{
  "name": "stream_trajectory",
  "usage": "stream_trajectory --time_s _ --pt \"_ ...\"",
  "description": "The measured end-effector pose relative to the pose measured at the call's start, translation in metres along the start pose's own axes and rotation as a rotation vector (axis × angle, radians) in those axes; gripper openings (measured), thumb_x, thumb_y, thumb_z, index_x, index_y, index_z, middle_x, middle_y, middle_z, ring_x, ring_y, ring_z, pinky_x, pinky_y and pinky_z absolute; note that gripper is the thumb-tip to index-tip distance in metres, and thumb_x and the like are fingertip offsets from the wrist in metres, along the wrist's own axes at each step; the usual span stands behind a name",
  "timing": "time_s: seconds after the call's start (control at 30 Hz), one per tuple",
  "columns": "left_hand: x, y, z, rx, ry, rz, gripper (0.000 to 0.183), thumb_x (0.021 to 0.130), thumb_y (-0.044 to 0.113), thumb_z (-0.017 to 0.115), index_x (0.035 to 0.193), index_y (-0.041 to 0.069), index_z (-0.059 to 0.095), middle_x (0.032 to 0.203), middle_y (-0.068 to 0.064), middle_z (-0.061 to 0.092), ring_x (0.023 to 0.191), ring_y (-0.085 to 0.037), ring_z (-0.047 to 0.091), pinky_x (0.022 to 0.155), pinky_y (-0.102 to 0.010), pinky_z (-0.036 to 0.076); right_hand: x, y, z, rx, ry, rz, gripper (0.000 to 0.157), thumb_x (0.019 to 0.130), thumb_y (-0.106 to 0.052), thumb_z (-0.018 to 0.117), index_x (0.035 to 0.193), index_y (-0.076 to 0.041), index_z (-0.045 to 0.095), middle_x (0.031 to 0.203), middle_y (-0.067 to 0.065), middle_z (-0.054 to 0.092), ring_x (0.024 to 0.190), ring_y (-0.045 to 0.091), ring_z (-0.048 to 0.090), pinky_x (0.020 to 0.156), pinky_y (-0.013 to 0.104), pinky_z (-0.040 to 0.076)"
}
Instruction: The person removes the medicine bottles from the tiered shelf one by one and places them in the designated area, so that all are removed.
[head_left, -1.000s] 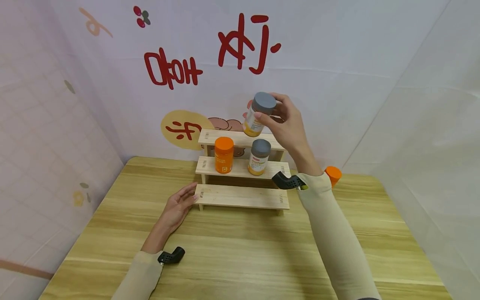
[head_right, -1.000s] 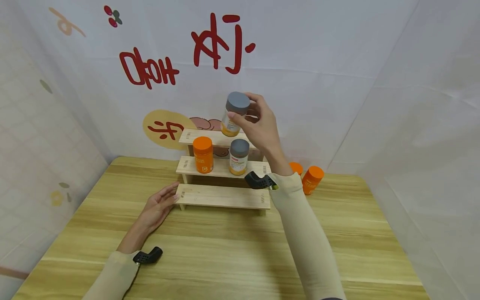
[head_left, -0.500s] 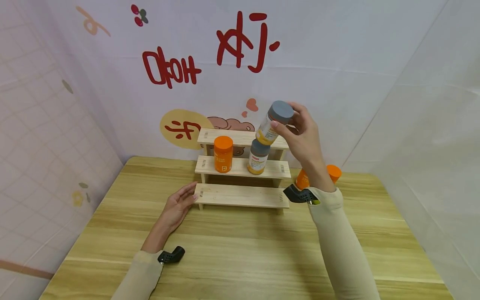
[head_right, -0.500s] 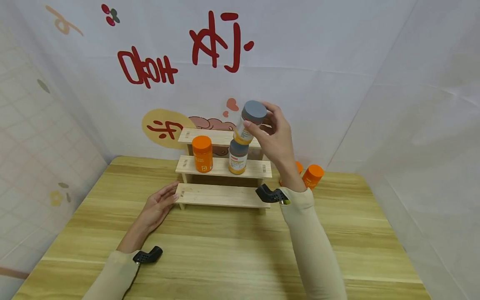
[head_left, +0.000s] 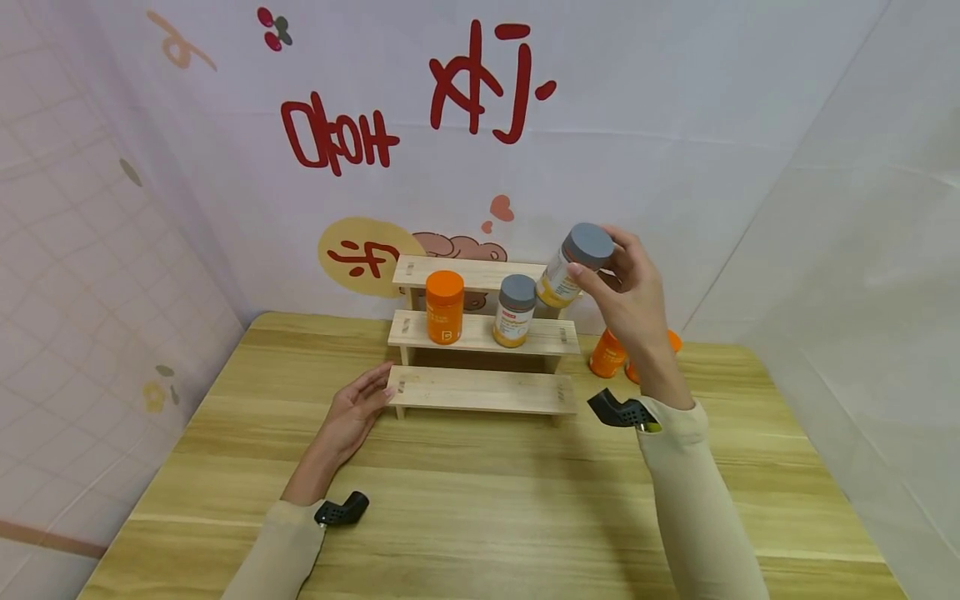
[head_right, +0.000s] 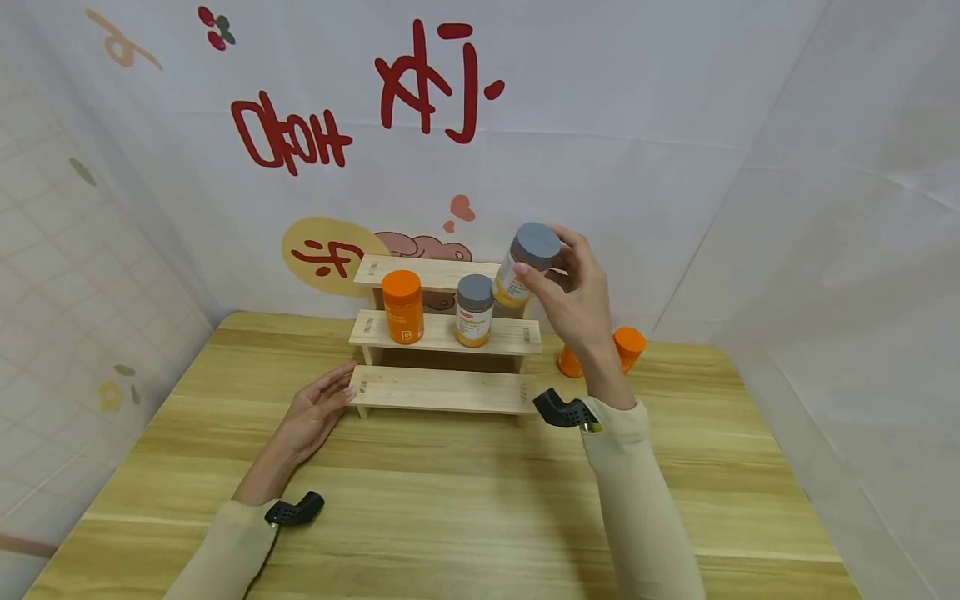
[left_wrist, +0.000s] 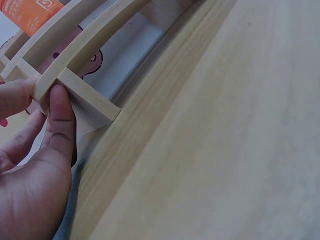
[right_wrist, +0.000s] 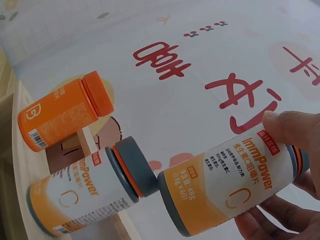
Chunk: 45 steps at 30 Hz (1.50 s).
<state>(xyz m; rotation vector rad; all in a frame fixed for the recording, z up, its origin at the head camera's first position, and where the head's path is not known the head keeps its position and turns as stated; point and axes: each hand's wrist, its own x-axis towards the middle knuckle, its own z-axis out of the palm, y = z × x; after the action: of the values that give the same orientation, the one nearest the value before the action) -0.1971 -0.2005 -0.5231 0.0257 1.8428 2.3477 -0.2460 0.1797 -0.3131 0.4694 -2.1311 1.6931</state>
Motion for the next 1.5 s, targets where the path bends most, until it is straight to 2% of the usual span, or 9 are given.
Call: stream_trajectory --time_s 0.17,0.47,0.67,1.07,1.5 --pt "0.0 0.001 0.001 0.006 -0.002 0.006 0.063 0.102 0.004 0.061 0.158 -0.001 0.033 0.128 -0.001 0.049 0.115 -0.003 0.054 0.093 -0.013 0.051 -0.008 0.004 -0.007 -0.011 0.007 0.021 0.055 0.094 -0.015 0.076 0.144 -0.017 0.054 0.129 0.004 0.065 0.113 0.017 0.062 0.101 0.022 0.051" --pt "0.0 0.001 0.0 -0.006 -0.011 0.009 0.064 0.102 0.005 0.061 0.158 -0.001 0.033 0.127 0.0 0.049 0.114 -0.003 0.054 0.09 -0.012 0.052 -0.021 0.012 -0.021 -0.01 0.019 0.051 0.055 0.094 -0.013 0.075 0.144 -0.017 0.054 0.128 0.0 0.065 0.114 0.018 0.062 0.099 0.019 0.051" --pt "-0.001 0.0 -0.001 -0.011 -0.01 0.01 0.065 0.101 0.005 0.063 0.158 -0.003 0.032 0.127 0.001 0.051 0.116 -0.003 0.055 0.093 -0.013 0.052 -0.029 0.017 -0.03 -0.017 0.03 0.078 0.056 0.094 -0.015 0.076 0.145 -0.018 0.054 0.131 0.002 0.064 0.115 0.019 0.06 0.099 0.018 0.051" --pt "-0.001 0.001 0.0 -0.008 -0.016 0.017 0.063 0.102 0.005 0.062 0.158 -0.001 0.034 0.128 0.0 0.05 0.117 -0.003 0.054 0.095 -0.013 0.052 -0.048 0.032 -0.05 -0.075 0.065 0.118 0.056 0.094 -0.012 0.075 0.146 -0.016 0.053 0.126 -0.006 0.065 0.113 0.014 0.061 0.096 0.013 0.05" --pt "0.0 0.0 0.0 -0.002 -0.016 0.013 0.064 0.102 0.006 0.062 0.158 -0.001 0.033 0.13 -0.001 0.05 0.117 -0.003 0.055 0.094 -0.013 0.052 -0.066 0.05 -0.069 -0.1 0.078 0.193 0.059 0.094 -0.013 0.075 0.148 -0.015 0.051 0.126 -0.008 0.062 0.112 0.012 0.059 0.093 0.01 0.049"
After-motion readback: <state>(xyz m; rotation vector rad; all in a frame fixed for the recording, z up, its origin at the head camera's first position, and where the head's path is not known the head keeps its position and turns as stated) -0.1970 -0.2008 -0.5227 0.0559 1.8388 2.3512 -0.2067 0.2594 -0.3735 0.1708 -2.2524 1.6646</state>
